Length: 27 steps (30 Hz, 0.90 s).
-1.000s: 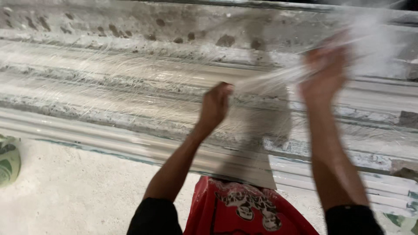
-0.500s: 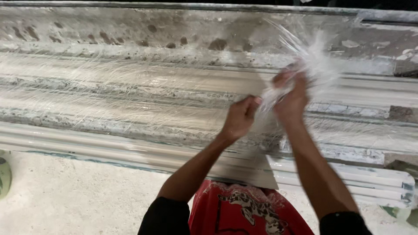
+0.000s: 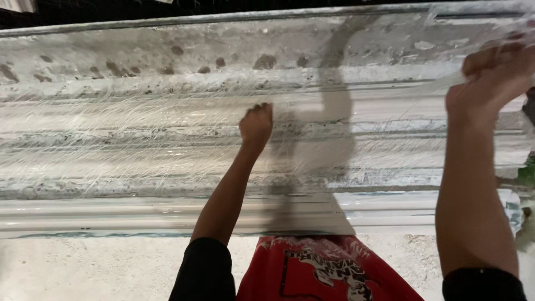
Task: The person retrieves white fibrous strands from a bucket and spreads them by hand over a long, grooved white panel. They then use a trowel to scoop a white paste from a bucket and apply it over the fibers on the panel.
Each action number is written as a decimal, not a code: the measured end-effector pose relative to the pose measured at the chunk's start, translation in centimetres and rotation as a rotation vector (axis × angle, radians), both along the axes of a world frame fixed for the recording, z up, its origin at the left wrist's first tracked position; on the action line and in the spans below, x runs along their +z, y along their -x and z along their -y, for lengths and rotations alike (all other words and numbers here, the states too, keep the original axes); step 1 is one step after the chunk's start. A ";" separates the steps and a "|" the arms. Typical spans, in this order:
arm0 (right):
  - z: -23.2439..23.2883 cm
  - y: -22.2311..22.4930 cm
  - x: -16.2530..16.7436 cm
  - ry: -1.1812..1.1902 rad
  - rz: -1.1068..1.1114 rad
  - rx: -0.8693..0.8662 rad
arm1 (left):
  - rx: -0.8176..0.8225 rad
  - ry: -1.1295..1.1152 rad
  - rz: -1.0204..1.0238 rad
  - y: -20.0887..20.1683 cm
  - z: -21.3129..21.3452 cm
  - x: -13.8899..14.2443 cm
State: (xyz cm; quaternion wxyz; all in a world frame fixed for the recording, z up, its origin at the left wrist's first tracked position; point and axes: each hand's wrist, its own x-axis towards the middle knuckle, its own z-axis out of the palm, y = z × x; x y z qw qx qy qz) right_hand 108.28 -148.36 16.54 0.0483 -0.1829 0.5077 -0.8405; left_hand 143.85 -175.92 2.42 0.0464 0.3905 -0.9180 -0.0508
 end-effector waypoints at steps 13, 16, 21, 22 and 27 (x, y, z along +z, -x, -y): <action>4.5 -11.6 -4.7 0.181 0.667 0.292 | -0.247 -0.744 -0.869 5.0 -14.1 7.1; 0.3 -1.7 -0.9 0.175 0.279 0.055 | -0.200 -0.518 -0.748 6.5 -11.7 4.2; -6.3 8.7 0.0 0.101 0.037 0.025 | -0.082 -0.363 -0.188 11.4 -9.0 1.6; -6.7 9.0 -0.1 0.095 0.026 0.019 | -0.005 -0.329 -0.021 11.9 -8.9 1.5; -4.7 1.6 -1.8 0.364 0.228 0.309 | 0.041 0.147 -0.437 12.9 -16.7 5.1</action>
